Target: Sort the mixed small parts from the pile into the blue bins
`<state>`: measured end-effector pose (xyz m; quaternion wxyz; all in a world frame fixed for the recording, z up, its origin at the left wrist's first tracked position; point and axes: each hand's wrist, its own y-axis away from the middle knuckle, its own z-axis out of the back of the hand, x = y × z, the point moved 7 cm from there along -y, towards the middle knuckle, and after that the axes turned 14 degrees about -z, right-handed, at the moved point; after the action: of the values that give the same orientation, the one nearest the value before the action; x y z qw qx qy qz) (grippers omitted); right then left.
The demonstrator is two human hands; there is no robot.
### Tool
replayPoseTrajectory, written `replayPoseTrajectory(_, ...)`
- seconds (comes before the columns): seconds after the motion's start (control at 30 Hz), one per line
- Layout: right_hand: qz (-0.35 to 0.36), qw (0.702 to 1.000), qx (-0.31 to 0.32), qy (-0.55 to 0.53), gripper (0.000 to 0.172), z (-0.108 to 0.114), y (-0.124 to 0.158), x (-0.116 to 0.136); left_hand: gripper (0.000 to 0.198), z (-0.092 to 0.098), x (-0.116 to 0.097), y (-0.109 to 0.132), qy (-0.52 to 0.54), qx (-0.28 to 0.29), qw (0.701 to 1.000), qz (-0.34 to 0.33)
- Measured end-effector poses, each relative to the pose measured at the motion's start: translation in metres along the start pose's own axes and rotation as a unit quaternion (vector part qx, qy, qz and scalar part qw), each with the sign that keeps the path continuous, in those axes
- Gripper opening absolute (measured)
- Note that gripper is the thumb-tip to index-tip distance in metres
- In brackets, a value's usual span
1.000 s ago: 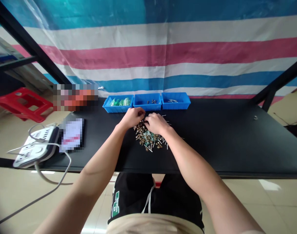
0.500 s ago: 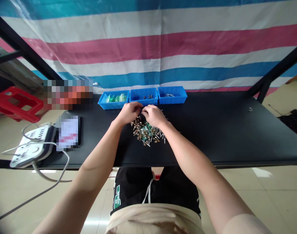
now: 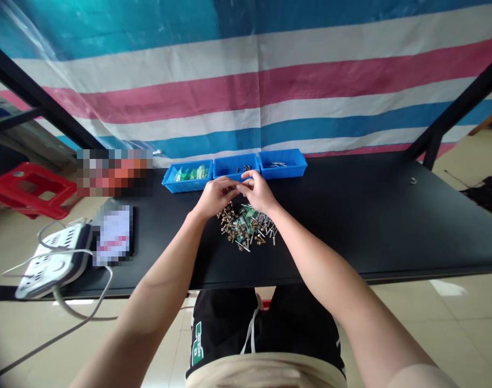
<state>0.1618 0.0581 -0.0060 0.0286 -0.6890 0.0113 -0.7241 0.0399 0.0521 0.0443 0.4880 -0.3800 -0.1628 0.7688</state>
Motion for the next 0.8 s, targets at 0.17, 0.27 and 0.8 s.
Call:
replayPoseTrajectory(0.17, 0.002, 1.0, 0.0, -0.018, 0.044, 0.0, 0.001, 0.004, 0.011, 0.003, 0.003, 0.0, -0.014, -0.02, 1.0, 0.012)
replayPoseTrajectory(0.27, 0.019, 1.0, -0.005, -0.011, 0.04, -0.002, 0.006, 0.012, 0.009, 0.007, 0.008, 0.002, -0.039, -0.055, 0.997, 0.027)
replayPoseTrajectory(0.8, 0.026, 0.999, 0.016, 0.03, 0.045, -0.005, 0.012, 0.02, 0.009, 0.018, 0.013, 0.005, -0.104, -0.126, 0.984, 0.068)
